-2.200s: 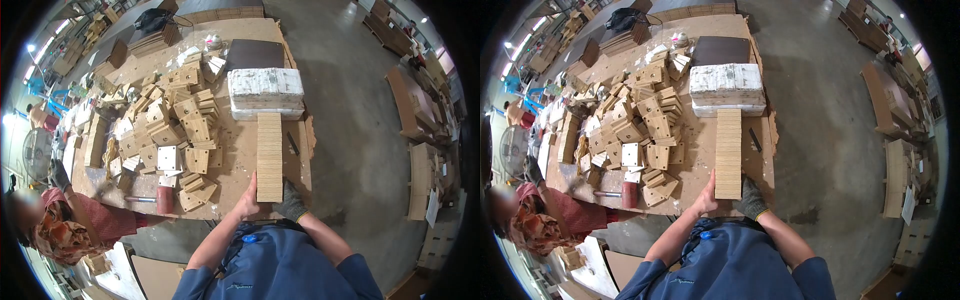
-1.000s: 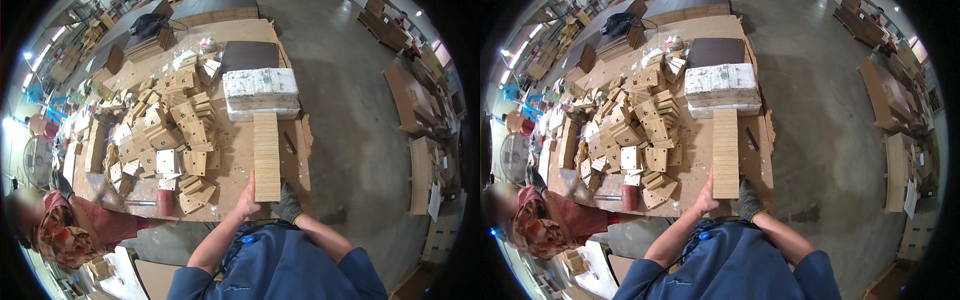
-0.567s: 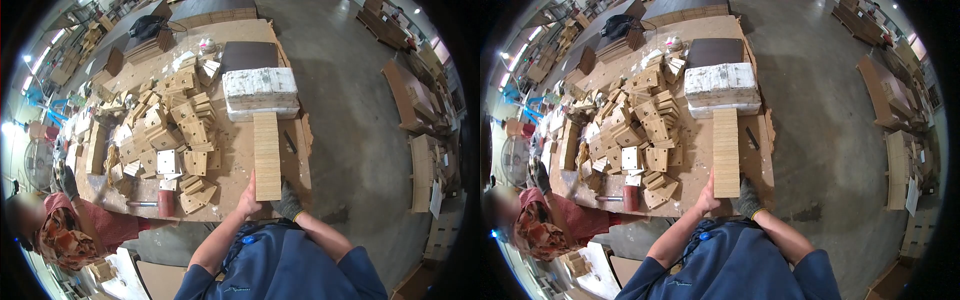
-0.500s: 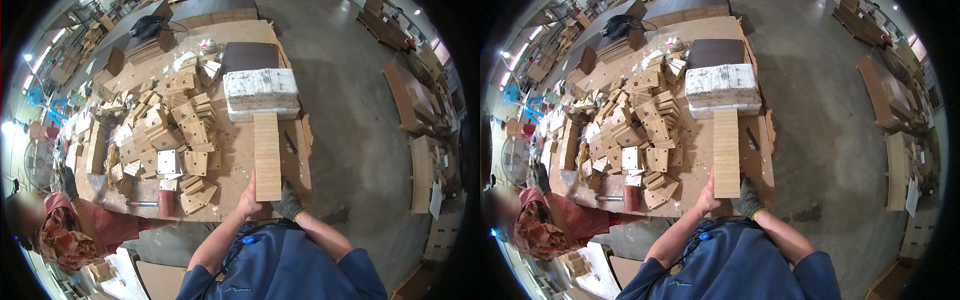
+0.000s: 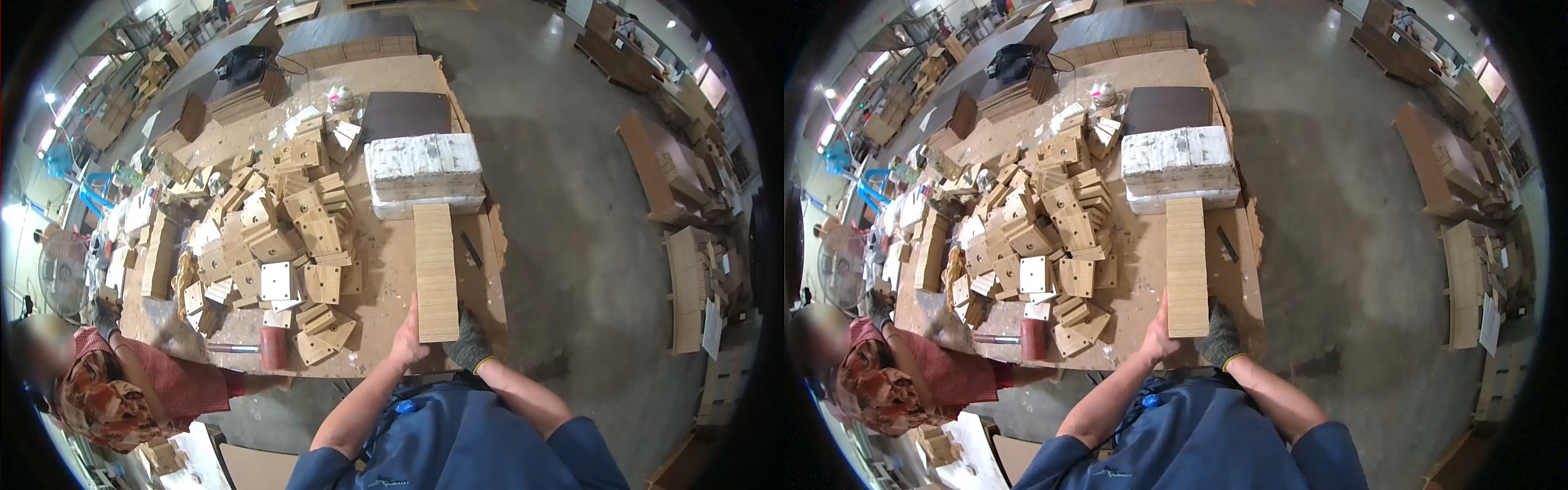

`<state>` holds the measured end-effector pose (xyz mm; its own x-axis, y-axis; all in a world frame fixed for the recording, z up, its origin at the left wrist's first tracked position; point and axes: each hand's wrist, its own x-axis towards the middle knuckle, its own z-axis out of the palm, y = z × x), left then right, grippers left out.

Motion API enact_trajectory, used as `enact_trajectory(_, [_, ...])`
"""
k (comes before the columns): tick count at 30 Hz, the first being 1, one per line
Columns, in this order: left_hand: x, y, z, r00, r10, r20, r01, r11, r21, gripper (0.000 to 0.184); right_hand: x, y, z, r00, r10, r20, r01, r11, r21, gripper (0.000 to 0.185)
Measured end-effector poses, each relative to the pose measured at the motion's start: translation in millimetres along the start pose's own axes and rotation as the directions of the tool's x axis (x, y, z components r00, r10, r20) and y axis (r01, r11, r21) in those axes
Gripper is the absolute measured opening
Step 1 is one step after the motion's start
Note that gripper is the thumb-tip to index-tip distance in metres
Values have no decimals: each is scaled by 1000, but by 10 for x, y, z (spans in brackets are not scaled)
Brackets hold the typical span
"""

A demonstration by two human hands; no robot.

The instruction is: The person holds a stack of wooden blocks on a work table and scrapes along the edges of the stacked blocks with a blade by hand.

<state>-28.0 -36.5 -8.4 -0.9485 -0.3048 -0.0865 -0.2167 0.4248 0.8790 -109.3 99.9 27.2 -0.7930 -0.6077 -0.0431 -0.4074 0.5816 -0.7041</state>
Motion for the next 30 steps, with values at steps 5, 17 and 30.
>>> enact_trajectory(5, [5, -85, 21, 999, 6, 50, -4, 999, -45, 111, -2, 157, 114, 998, 41, 42, -39, 998, -42, 62])
enact_trajectory(17, [93, -58, -376, 990, -132, -57, 69, 784, -617, 82, 60, 645, -202, 995, 28, 93, -80, 779, 622, 79])
enact_trajectory(30, [-220, 829, -626, 864, -467, -188, 295, 772, -562, 31, 1194, 362, -678, 976, 34, -214, -94, 956, -277, 51])
